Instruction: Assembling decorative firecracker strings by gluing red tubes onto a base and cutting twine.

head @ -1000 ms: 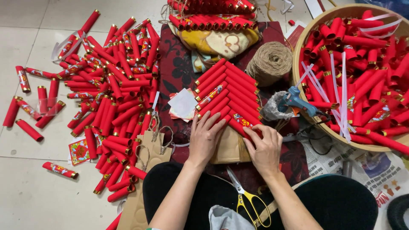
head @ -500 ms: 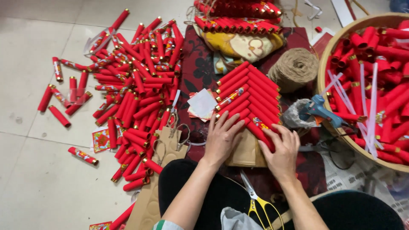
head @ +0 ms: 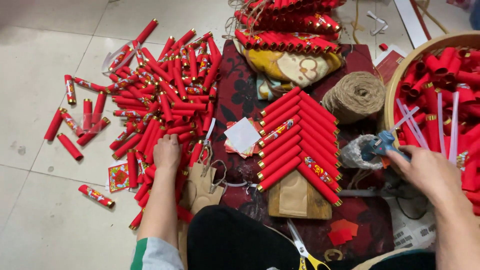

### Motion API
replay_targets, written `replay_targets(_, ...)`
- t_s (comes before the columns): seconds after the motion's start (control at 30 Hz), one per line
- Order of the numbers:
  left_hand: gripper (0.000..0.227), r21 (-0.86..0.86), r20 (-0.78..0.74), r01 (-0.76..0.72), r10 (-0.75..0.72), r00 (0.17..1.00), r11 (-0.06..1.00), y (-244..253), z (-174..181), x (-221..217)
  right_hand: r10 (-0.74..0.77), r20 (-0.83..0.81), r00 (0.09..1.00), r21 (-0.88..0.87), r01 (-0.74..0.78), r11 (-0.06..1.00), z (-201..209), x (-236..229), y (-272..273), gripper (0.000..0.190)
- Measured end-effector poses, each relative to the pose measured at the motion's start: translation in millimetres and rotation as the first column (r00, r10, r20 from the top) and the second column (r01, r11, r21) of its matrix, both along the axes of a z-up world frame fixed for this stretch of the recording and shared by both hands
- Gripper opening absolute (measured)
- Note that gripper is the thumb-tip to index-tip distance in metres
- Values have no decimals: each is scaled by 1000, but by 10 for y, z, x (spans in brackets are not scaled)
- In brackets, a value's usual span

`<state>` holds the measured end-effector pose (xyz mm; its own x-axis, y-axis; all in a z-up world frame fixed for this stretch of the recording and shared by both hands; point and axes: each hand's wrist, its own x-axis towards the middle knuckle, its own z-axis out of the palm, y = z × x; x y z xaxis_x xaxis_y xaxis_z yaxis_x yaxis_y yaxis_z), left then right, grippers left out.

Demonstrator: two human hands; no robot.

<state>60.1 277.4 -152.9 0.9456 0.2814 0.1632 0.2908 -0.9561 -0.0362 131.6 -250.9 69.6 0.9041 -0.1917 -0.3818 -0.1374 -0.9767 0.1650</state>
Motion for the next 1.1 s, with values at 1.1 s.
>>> replay_targets(1.1,41,-825,-136,-149,-65,989,-545,-2982,1810,-858,26,-3,1000,856,-11,517,-138,-1019,-37,32)
